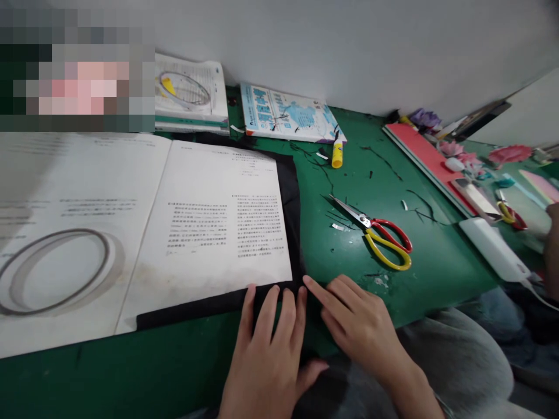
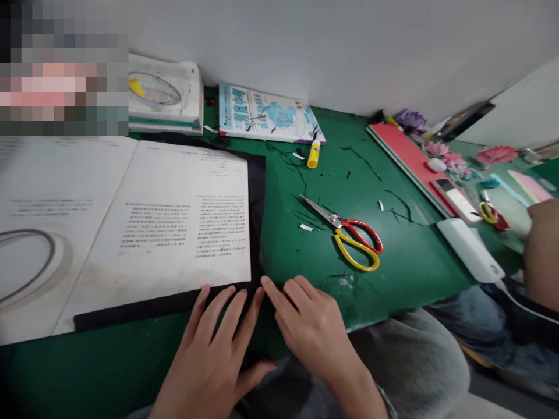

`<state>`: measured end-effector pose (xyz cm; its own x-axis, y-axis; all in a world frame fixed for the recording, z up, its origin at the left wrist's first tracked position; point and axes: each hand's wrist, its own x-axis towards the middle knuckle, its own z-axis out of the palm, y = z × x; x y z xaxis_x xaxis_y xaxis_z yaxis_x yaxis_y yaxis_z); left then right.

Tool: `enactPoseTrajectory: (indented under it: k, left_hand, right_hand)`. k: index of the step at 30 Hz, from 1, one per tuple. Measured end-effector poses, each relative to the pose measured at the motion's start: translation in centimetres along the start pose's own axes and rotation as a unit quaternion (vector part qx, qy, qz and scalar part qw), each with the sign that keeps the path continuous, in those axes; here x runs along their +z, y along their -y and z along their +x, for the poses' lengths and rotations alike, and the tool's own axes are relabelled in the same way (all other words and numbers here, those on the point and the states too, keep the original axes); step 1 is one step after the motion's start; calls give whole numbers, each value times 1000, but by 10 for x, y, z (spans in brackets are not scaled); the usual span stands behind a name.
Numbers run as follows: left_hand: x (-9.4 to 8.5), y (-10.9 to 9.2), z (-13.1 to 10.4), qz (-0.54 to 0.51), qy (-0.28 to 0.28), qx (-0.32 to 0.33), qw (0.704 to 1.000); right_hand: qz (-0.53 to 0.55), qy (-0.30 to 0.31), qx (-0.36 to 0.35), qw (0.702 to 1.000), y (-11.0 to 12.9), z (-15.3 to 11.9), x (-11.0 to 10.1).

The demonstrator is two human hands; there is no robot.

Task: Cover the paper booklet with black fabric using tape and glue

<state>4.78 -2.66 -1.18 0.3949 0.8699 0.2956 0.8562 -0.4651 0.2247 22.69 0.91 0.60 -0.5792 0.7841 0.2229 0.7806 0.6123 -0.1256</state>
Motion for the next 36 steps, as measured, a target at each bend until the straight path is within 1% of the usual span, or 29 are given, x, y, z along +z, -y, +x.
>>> enactPoseTrajectory:
  k: [4, 7, 10, 13, 15, 19, 20, 22, 24, 26, 28, 30, 33, 36]
  left_hand:
    - [1, 0, 0, -8, -2, -4, 1000]
    - [1, -1, 1, -8, 2, -7, 1000]
    - [-1, -2, 1, -6, 2, -10, 1000]
    - [-1, -1, 1, -2, -9, -13, 1000]
    - [0, -1, 0, 2, -18, -14, 1000]
    - [6, -1, 0, 6, -25, -9, 1000]
    - [6, -1, 0, 8, -26, -6, 1000]
    - [3, 1, 0, 12, -33, 6, 999]
    - [-5, 7, -3, 12, -49, 34, 998]
    - [-16, 16, -10, 17, -68, 72, 995]
    - [-28, 29, -22, 36, -79, 102, 991]
    - [-35, 43, -38, 63, -81, 115, 988]
    - [-35, 63, -59, 91, -69, 101, 988]
    - [-31, 79, -70, 109, -43, 62, 991]
  right_hand:
    - [-74, 12, -21, 997, 7, 3, 1]
    - [-90, 21, -7, 996, 11, 4, 1]
    - [-48, 16, 18, 999, 9, 6, -1]
    - [22, -25, 49, 998, 5, 8, -3]
    - [27, -33, 57, 997, 3, 8, -2]
    - [-30, 24, 18, 999, 1, 9, 3]
    - [-28, 30, 12, 999, 0, 9, 4]
    - [13, 22, 18, 1000, -3, 8, 5]
    - [76, -15, 48, 996, -4, 5, 6]
    - [114, -58, 73, 989, -3, 0, 7]
    - [99, -73, 67, 990, 0, -6, 8]
    - [50, -53, 35, 997, 5, -11, 10]
    - [-9, -35, 1, 999, 10, -14, 13]
    - [-4, -44, -9, 999, 9, -14, 15]
